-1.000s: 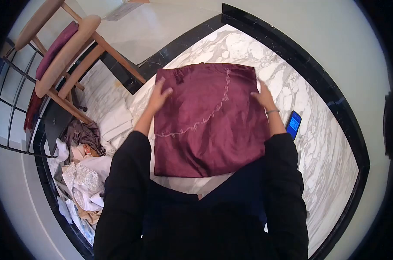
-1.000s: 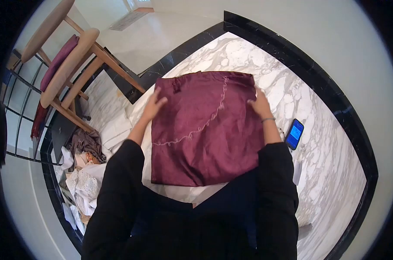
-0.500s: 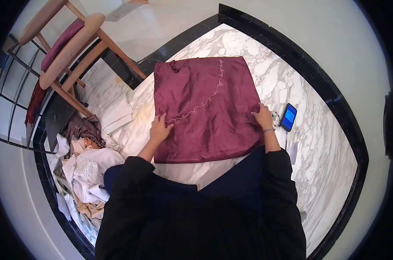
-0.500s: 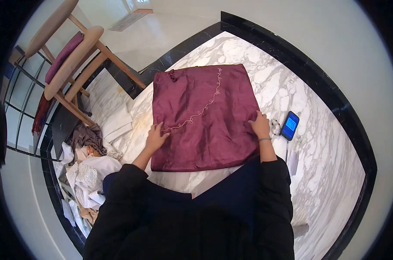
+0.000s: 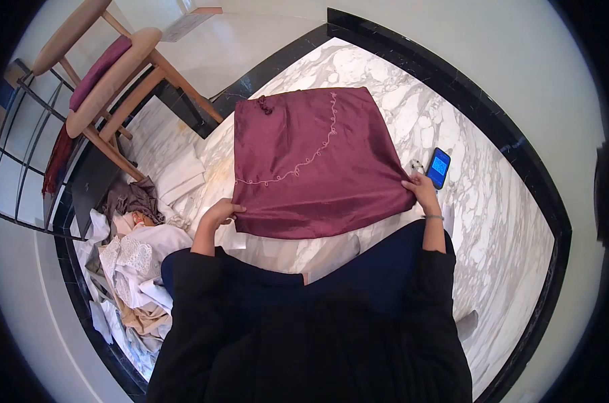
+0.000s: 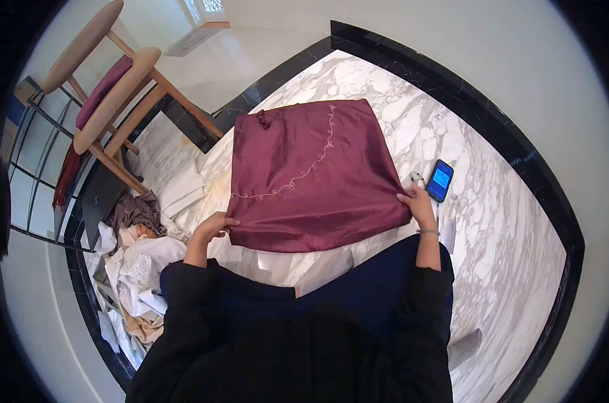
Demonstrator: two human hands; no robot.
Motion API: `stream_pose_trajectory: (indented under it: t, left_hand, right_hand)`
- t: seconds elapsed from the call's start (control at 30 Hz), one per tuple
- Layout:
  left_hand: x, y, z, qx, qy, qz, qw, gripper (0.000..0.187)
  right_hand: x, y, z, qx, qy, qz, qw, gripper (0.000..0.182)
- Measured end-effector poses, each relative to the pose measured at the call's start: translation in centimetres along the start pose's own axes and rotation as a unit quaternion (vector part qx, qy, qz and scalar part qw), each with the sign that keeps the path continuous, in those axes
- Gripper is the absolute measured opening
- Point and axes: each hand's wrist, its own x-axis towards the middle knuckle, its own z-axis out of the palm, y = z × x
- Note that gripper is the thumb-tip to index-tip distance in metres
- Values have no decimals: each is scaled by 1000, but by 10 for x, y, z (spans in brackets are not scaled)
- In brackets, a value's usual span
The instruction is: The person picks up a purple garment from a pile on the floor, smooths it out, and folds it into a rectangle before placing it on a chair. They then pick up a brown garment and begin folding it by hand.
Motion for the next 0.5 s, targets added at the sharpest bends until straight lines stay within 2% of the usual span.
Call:
stream_pose_trajectory:
  t: [0.07,0.17,0.23,0.33,0.43,0.47,0.5]
  left_hand:
    - [3,-15,2,51,-38,-41,997,34]
    - [14,-38,22,100,-66,-87,989,38]
    - [27,-41,35,163,-87,-115,976,35]
    - [22,-32,29,131,-139,-60,980,33]
    - [10,-36,16,54,-205,-127,969,35]
    - [14,-47,16,35,-241,-164,956,41]
    - [6,-46,24,59,-225,-199,952,51]
  right_hand:
    - [-11,30,-8,-32,15,26,999,32]
    - [-31,18,-16,-66,-73,137,986,38]
    - [-32,21,-15,-107,-67,114,985,38]
    - [-35,10,-21,-203,-60,111,971,40]
    - [-34,9,-25,-301,-81,144,939,46]
    - [-34,13,-22,-318,-100,154,930,49]
    - [-34,18,-20,-335,-120,164,920,52]
